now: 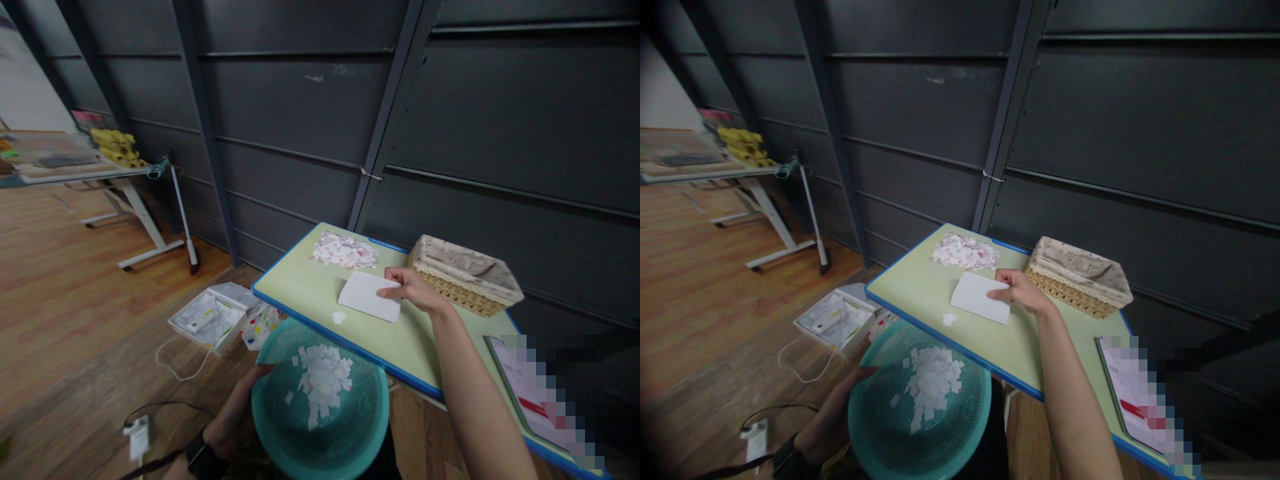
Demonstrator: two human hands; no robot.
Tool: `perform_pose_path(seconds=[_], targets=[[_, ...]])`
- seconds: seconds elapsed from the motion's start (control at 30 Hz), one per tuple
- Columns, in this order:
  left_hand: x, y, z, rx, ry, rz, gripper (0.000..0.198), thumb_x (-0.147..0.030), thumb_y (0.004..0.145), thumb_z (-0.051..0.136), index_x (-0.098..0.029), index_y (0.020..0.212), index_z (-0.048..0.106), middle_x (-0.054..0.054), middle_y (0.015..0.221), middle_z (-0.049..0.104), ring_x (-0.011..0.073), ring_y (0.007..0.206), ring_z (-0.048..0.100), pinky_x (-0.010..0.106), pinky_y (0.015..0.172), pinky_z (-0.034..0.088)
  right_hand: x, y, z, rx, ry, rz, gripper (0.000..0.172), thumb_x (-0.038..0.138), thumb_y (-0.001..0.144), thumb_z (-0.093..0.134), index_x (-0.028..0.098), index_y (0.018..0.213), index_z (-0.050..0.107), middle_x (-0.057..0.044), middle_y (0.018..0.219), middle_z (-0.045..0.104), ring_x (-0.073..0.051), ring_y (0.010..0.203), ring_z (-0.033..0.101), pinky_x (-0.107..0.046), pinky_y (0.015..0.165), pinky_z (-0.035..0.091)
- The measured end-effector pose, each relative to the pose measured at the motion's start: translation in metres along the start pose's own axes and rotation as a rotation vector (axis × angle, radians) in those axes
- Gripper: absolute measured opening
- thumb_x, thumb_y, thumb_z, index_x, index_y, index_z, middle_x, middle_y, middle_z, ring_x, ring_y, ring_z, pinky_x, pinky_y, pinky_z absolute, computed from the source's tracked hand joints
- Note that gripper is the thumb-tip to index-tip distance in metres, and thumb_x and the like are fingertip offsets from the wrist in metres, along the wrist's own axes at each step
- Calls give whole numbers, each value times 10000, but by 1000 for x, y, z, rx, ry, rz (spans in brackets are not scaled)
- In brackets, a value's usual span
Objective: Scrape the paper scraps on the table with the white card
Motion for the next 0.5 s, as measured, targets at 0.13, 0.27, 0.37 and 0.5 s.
perform_pose_path(seconds=[0.13, 0.27, 0.37, 0.5], targets=[[4, -3, 5, 24, -15, -10, 320, -279, 811, 620, -89, 1068, 634, 38, 711, 790, 206, 660, 731, 303, 703, 561, -1, -1, 4, 119, -29, 20, 419, 442, 560, 740, 205, 577, 394, 66, 547, 407, -84, 506, 374, -221, 463, 245], [6, -3, 7, 20, -44, -56, 556, -295, 809, 615, -73, 1302, 486, 102, 925, 794, 272, 943, 721, 360, 907, 521, 0, -2, 10, 230, -25, 19, 430, 431, 564, 749, 204, 575, 383, 76, 537, 379, -76, 501, 363, -210, 449, 235], [6, -3, 6, 14, -16, -37, 589, -306, 796, 635, -60, 1308, 480, 89, 921, 798, 281, 936, 721, 358, 904, 521, 0, -1, 17, 299, 9, 2, 410, 396, 575, 755, 199, 588, 396, 82, 541, 369, -69, 503, 364, -203, 454, 239], [6, -4, 5, 15, -11, -39, 556, -290, 823, 601, -29, 1297, 476, 65, 858, 805, 267, 872, 734, 343, 885, 523, 1, -1, 29, 404, 21, 4, 373, 380, 571, 766, 187, 606, 449, 80, 544, 418, -70, 502, 386, -198, 462, 252]])
Point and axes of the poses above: each hand's wrist, its own y-axis towards the middle knuckle, its own z-axis out of the palm, x = y × z, the point moved 3 cm from there along y, towards the middle knuckle
